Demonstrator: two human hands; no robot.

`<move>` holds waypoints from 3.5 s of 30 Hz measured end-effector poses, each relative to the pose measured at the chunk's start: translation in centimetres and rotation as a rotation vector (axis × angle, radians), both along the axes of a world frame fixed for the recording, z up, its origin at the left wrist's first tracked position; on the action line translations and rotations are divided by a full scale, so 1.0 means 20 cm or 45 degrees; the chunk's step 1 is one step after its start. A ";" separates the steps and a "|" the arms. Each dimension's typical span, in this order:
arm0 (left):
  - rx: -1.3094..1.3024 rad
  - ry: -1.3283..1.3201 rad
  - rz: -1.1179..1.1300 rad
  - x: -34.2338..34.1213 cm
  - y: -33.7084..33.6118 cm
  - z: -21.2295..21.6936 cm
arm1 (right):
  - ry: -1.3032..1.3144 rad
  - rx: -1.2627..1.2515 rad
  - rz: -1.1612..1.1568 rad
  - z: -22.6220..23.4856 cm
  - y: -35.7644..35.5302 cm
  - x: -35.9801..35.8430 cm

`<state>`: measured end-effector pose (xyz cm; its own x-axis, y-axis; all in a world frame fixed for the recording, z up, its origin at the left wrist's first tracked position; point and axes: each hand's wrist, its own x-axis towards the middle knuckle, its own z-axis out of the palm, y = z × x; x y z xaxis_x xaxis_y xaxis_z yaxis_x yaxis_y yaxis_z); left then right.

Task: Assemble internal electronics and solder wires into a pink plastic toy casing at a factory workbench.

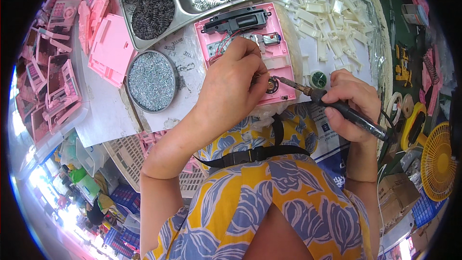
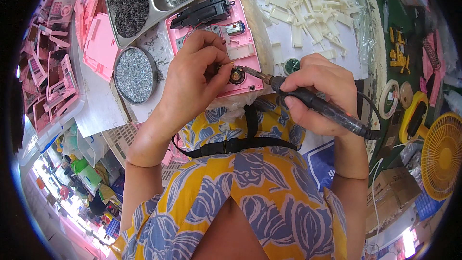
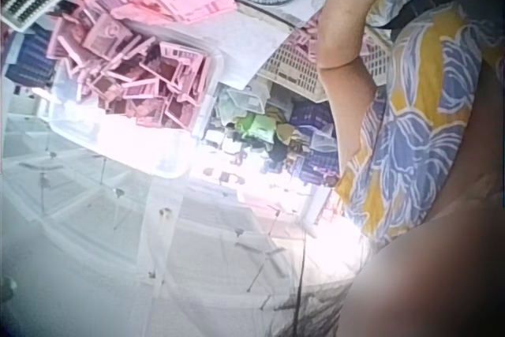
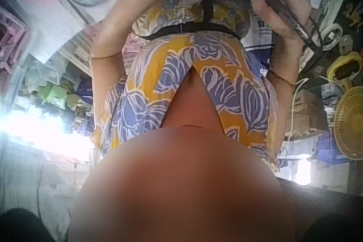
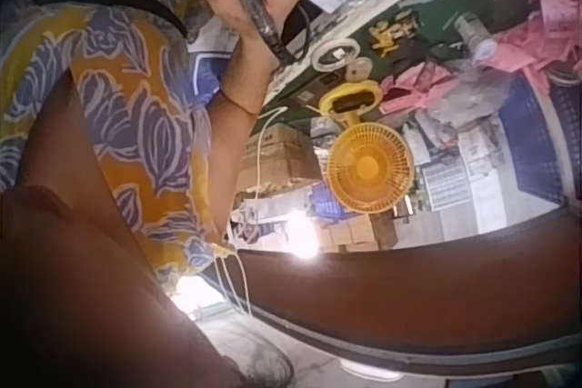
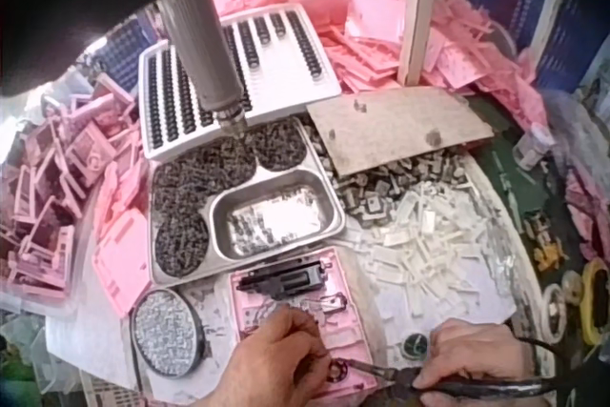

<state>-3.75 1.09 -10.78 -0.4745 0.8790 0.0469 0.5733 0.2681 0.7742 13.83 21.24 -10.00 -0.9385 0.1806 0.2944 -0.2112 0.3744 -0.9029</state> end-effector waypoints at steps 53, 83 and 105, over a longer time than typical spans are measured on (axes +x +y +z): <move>-0.048 0.203 -0.167 0.00 0.00 0.02 | 0.000 0.070 0.051 0.05 0.07 0.00; -0.174 0.423 -0.265 0.03 0.03 0.06 | -0.105 0.074 0.049 0.07 0.09 0.02; -0.088 0.524 -0.295 0.07 0.08 0.08 | 0.140 0.081 -1.775 0.11 1.13 0.92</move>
<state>-2.43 2.63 -9.26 -0.2200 0.9671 0.1279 0.8793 0.1398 0.4552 32.18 43.82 -7.77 0.0282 0.9175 0.3967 0.2967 0.3713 -0.8798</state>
